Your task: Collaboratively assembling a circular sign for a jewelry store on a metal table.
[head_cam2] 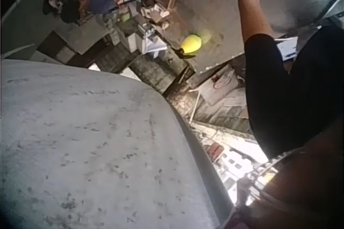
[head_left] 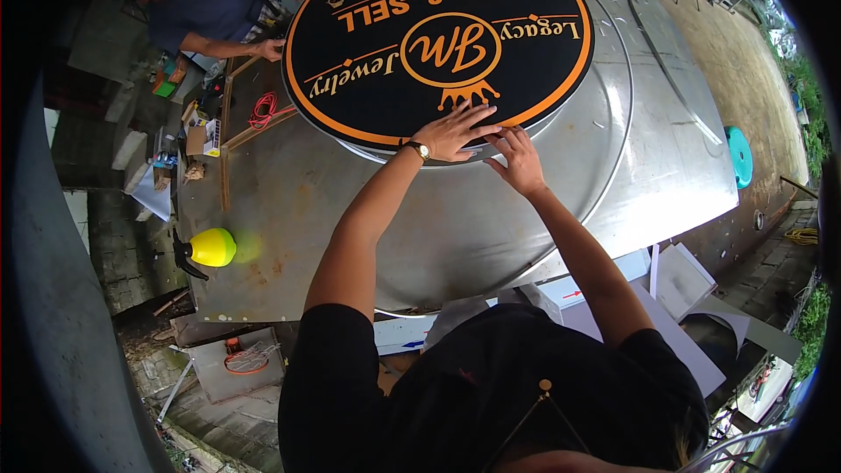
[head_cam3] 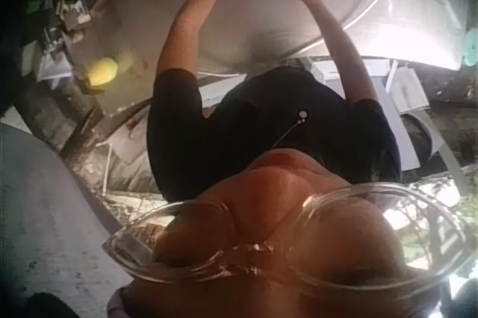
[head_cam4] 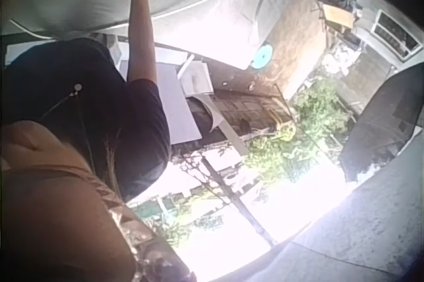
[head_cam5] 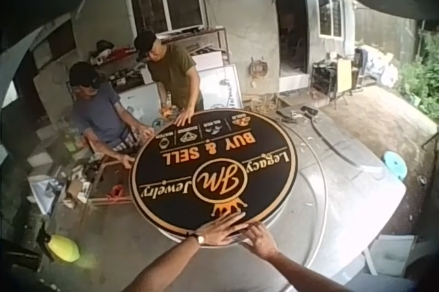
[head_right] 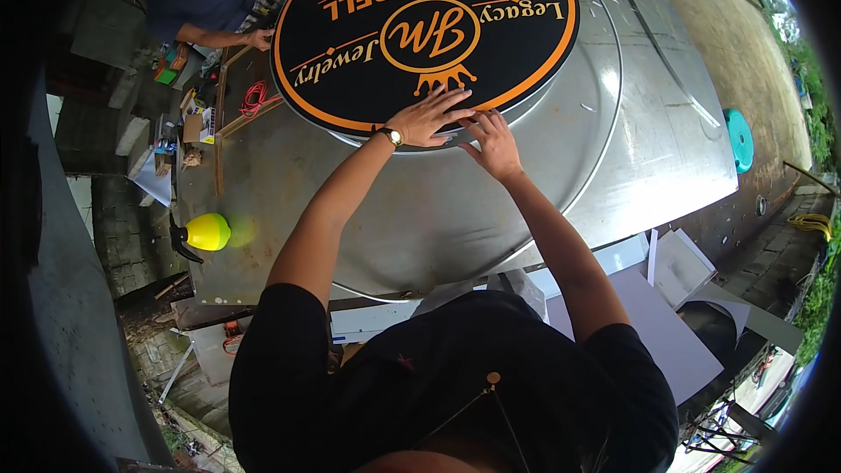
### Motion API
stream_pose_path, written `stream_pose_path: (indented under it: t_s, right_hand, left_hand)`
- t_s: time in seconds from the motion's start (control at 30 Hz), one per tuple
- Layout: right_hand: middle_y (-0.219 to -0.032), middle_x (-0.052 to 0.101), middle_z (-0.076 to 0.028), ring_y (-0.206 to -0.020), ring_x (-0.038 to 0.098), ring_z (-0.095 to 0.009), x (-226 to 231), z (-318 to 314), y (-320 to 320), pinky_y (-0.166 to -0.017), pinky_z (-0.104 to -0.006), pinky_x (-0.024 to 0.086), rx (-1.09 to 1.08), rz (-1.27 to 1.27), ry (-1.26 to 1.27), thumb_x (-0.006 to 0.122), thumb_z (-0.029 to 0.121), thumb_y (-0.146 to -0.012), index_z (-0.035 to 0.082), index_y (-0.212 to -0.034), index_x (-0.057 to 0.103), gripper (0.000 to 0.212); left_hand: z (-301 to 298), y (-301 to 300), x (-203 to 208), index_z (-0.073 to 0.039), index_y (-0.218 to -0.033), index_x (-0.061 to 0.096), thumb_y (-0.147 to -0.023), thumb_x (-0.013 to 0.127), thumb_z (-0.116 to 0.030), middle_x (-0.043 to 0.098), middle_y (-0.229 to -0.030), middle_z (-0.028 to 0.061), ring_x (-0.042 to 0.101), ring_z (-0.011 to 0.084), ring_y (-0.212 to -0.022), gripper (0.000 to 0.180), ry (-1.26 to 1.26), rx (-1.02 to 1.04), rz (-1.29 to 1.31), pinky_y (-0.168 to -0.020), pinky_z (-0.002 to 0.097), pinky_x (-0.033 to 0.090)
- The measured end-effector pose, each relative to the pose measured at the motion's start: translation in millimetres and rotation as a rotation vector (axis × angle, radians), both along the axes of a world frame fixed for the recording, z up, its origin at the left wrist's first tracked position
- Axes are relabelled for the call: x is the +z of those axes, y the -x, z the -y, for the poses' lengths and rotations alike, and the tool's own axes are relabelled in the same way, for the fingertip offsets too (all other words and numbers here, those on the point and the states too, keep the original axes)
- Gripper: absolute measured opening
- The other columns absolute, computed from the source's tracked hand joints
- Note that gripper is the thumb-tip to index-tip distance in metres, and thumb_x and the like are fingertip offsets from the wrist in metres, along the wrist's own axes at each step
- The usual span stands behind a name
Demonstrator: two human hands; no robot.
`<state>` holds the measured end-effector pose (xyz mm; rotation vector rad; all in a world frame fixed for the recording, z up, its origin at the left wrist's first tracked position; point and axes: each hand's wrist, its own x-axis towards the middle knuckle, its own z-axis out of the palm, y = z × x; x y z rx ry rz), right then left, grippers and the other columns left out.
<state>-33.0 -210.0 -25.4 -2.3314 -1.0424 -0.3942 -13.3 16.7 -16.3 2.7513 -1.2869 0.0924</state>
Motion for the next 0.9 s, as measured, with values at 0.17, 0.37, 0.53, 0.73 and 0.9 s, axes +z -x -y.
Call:
stream_pose_path:
  t_s: [0.17, 0.37, 0.53, 0.73, 0.9]
  right_hand:
    - [-0.129, 0.046, -0.018, -0.122, 0.042, -0.038, -11, 43, -3, -0.107, -0.0508, 0.030, -0.741, 0.142, -0.152, 0.075, 0.029, -0.076, 0.012, -0.128, 0.053, 0.059]
    - [-0.142, 0.032, -0.028, -0.126, 0.041, -0.044, -117, 237, -6, -0.104, -0.0489, 0.037, -1.407, -0.280, 0.250, 0.070, 0.037, -0.083, 0.010, -0.147, 0.026, 0.082]
    - [-0.136, 0.041, -0.021, -0.103, 0.058, -0.042, -134, 288, -9, -0.079, -0.0488, 0.051, -1.186, -0.418, 0.095, 0.062, 0.013, -0.086, 0.012, -0.149, 0.018, 0.077]
    - [-0.117, 0.057, -0.015, -0.080, 0.064, -0.040, -87, 265, -35, -0.067, -0.0500, 0.052, -1.002, -0.365, 0.213, 0.044, 0.007, -0.089, 0.021, -0.144, 0.035, 0.057]
    - [-0.114, 0.060, -0.011, -0.109, 0.058, -0.029, -75, 313, -60, -0.085, -0.0424, 0.049, -0.626, -0.266, 0.425, 0.047, 0.001, -0.082, 0.012, -0.112, 0.064, 0.036]
  left_hand:
    - [-3, 0, 3, -0.030, -0.149, 0.015, -0.082, 0.068, -0.034, 0.009, -0.157, 0.0107, 0.017, 0.0286, -0.145, 0.086, 0.010, 0.081, -0.069, -0.119, 0.0508, 0.018]
    - [5, 5, 13, -0.023, -0.149, 0.020, -0.081, 0.069, -0.034, 0.007, -0.158, 0.0125, 0.017, 0.0321, -0.144, 0.084, -0.073, 0.115, -0.053, -0.120, 0.0470, 0.018]
    - [12, 3, 13, -0.029, -0.150, 0.015, -0.084, 0.064, -0.037, 0.007, -0.158, 0.0117, 0.015, 0.0294, -0.145, 0.082, -0.091, 0.079, -0.068, -0.120, 0.0466, 0.015]
    - [7, 6, 18, -0.029, -0.150, 0.015, -0.084, 0.064, -0.040, 0.009, -0.158, 0.0111, 0.014, 0.0282, -0.146, 0.082, -0.162, 0.099, -0.054, -0.121, 0.0447, 0.013]
    - [13, 3, 22, -0.024, -0.149, 0.022, -0.083, 0.066, -0.035, 0.012, -0.158, 0.0119, 0.015, 0.0279, -0.145, 0.080, -0.145, 0.087, -0.042, -0.120, 0.0439, 0.014]
